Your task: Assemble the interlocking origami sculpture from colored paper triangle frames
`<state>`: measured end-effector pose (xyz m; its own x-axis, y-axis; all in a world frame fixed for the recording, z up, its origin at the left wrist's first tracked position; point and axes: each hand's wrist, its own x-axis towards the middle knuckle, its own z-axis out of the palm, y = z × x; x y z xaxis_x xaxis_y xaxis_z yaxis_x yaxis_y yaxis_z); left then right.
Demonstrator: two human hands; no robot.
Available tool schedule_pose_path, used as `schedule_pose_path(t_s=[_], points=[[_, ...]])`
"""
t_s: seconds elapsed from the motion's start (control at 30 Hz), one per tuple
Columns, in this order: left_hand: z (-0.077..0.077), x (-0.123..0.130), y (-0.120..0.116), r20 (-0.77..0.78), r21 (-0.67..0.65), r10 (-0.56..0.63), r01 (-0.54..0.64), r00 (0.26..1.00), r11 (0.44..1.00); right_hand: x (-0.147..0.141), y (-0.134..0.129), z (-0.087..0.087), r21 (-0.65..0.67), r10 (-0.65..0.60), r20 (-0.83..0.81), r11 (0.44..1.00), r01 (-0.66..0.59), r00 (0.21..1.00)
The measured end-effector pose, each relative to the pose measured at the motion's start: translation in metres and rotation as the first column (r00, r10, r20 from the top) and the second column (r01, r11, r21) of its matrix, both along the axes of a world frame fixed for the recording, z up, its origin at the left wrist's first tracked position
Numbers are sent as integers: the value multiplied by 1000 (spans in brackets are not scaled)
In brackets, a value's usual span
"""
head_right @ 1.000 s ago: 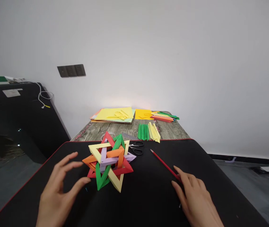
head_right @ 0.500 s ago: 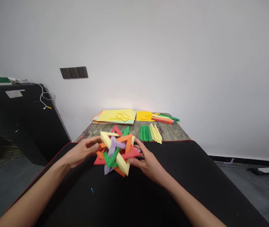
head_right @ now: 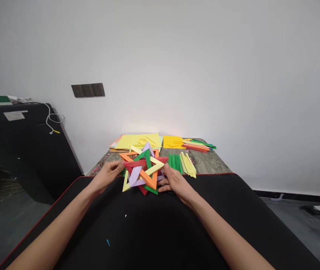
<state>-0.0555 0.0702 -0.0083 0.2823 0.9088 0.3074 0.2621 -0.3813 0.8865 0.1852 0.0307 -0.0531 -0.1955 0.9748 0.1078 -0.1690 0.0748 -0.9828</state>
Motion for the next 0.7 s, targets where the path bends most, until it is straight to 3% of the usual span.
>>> schedule_pose_path(t_s=[0.13,0.23,0.43,0.53,0.7], points=[[-19,4,3,28,20,67,-67,997,998,1,-3,-4,70,28,36,997,-31,999],[-27,6,3,28,30,95,-96,995,995,-3,-4,-5,30,36,51,999,-37,998],[-34,10,-1,36,65,174,-176,984,982,-11,-5,-14,-109,3,-145,994,-19,989],[-36,13,-3,71,73,215,-220,974,973,-14,-6,-15,-129,5,-227,991,-35,974],[-36,17,-7,141,42,188,-196,972,980,-13,-6,-17,-125,31,-288,990,-69,957]])
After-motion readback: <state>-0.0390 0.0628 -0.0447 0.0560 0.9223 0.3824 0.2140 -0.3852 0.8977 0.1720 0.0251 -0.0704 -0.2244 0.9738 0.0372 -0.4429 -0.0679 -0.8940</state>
